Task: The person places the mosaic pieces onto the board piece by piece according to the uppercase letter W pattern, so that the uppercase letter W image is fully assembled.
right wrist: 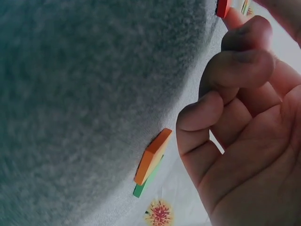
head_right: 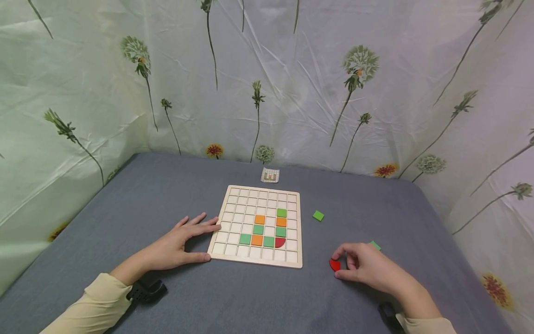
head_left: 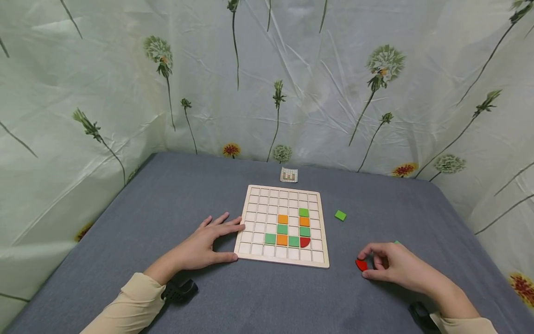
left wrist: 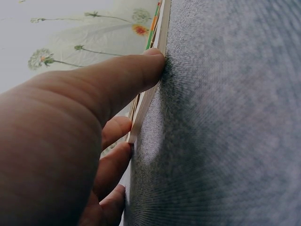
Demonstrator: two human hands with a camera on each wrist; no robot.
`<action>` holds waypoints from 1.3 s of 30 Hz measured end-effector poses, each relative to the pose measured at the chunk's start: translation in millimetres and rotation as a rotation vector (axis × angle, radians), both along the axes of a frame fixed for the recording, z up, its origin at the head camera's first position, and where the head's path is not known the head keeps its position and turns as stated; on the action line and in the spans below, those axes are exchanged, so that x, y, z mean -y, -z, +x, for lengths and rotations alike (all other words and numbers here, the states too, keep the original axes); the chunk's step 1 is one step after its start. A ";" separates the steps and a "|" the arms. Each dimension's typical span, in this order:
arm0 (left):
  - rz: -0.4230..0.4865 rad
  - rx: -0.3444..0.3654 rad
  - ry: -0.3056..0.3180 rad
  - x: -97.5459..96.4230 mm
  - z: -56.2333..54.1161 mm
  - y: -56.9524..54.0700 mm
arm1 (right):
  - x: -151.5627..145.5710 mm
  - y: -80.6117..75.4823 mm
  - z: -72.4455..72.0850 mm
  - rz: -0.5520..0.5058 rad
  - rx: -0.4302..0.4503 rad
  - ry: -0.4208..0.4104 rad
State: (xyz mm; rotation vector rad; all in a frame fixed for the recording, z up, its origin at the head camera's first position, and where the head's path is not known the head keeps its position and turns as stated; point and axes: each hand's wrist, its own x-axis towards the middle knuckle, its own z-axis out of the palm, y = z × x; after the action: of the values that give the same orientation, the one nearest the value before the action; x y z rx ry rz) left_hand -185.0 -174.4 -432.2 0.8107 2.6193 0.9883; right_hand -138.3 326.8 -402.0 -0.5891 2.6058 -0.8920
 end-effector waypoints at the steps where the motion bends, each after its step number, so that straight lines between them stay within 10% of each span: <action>1: 0.000 0.001 0.001 -0.1 -0.2 0.1 | -0.2 -0.1 0.2 0.005 -0.007 0.002; 21: -0.001 -0.018 0.003 0.4 -3.3 0.5 | 9.1 -5.7 -3.7 0.084 -0.149 0.030; 39: -0.006 0.003 0.000 0.5 -0.5 1.4 | 75.0 -25.0 -31.1 0.031 -0.193 -0.018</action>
State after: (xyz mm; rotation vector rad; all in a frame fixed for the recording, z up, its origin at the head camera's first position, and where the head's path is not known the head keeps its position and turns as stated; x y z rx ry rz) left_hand -185.5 -174.9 -433.6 0.8068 2.6188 0.9807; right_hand -169.5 251.8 -377.0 -0.7220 2.7744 -0.8252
